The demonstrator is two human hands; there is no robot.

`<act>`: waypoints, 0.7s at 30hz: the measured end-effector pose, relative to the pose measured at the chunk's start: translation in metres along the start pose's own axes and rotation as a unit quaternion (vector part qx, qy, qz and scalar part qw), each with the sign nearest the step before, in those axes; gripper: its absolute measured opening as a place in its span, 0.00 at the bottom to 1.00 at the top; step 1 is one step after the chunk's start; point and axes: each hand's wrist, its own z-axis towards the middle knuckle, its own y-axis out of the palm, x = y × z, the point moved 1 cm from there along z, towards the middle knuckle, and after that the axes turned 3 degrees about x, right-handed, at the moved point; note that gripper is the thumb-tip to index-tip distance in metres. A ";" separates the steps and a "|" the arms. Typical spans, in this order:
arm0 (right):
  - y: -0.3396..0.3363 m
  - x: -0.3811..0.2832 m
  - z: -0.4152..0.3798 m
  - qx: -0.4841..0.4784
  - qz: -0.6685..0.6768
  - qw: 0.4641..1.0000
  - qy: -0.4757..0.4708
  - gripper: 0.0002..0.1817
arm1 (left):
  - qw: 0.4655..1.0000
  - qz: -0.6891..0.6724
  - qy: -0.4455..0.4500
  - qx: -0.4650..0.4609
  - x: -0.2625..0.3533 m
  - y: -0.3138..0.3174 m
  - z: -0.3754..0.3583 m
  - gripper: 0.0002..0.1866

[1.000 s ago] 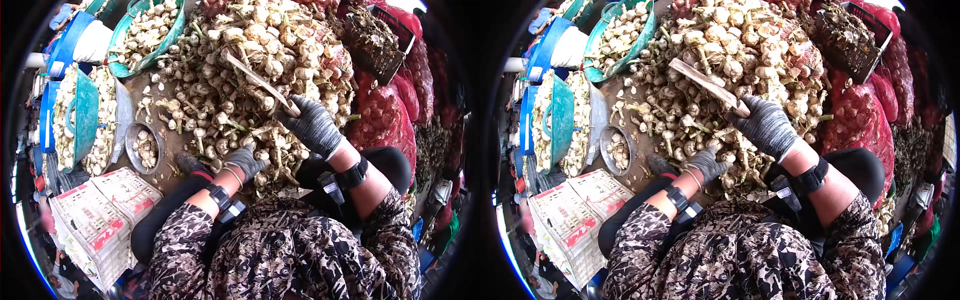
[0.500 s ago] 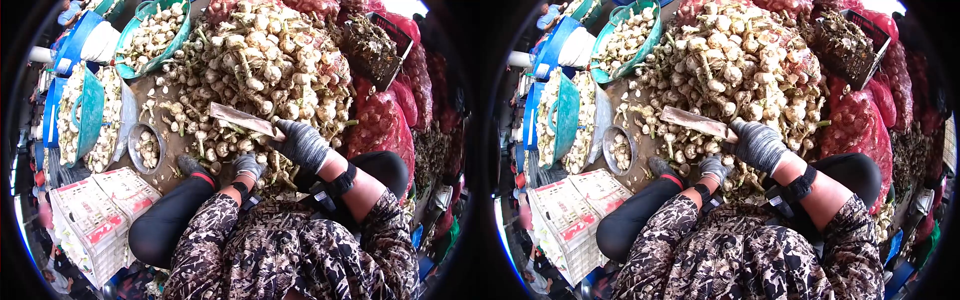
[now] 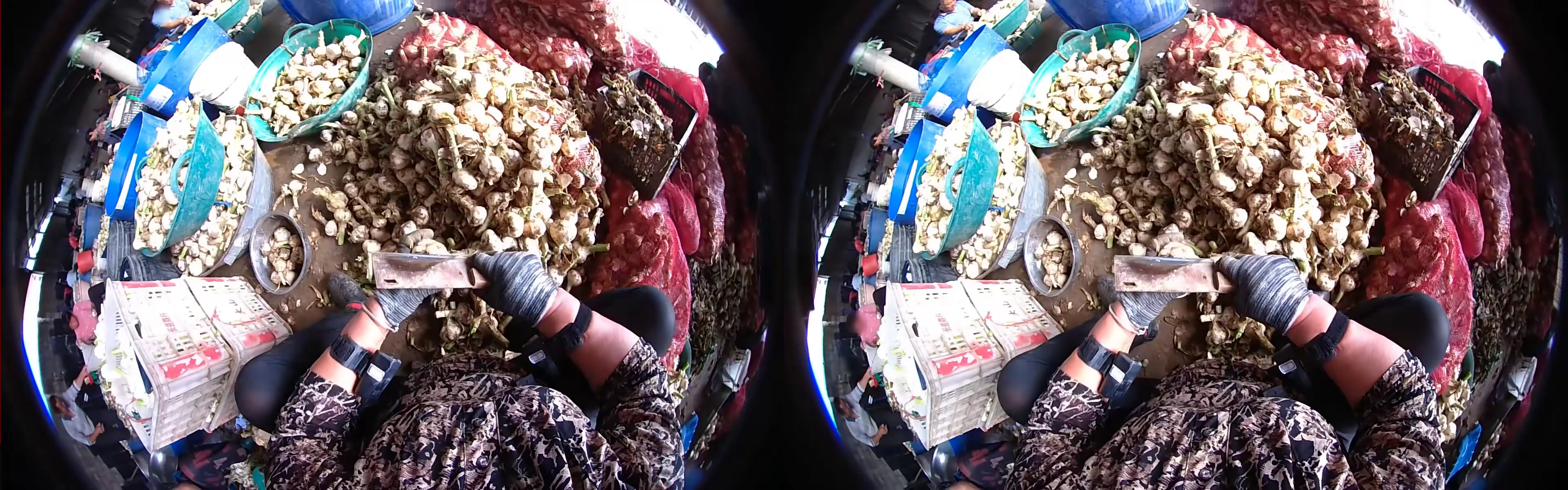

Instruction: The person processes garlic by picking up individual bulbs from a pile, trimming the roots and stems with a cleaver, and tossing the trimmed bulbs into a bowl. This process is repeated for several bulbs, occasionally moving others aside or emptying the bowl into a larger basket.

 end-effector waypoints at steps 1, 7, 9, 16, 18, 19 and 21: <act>0.000 -0.002 0.000 0.009 0.004 1.000 -0.019 0.15 | 0.956 -0.288 -0.025 0.058 0.010 -0.008 -0.010 0.20; 0.008 -0.015 -0.001 0.005 -0.001 0.999 -0.049 0.13 | 0.462 -0.887 0.002 -0.008 0.019 -0.011 -0.045 0.21; 0.011 -0.015 -0.002 -0.004 -0.011 0.999 -0.038 0.13 | 0.730 -0.663 -0.085 0.145 0.021 -0.008 -0.056 0.22; 0.031 0.014 0.003 0.021 -0.046 0.997 -0.064 0.15 | 0.892 -0.397 -0.019 0.215 0.086 -0.036 -0.042 0.19; 0.039 0.036 0.010 0.094 -0.034 0.992 0.076 0.11 | 0.872 -0.420 -0.083 0.237 0.099 -0.043 -0.047 0.22; 0.030 0.059 0.019 0.054 -0.066 0.983 0.163 0.13 | 0.907 -0.349 -0.046 0.234 0.121 -0.058 -0.049 0.24; 0.020 0.064 0.019 0.111 0.064 0.980 0.155 0.15 | 0.809 -0.529 -0.108 0.234 0.109 -0.064 -0.059 0.28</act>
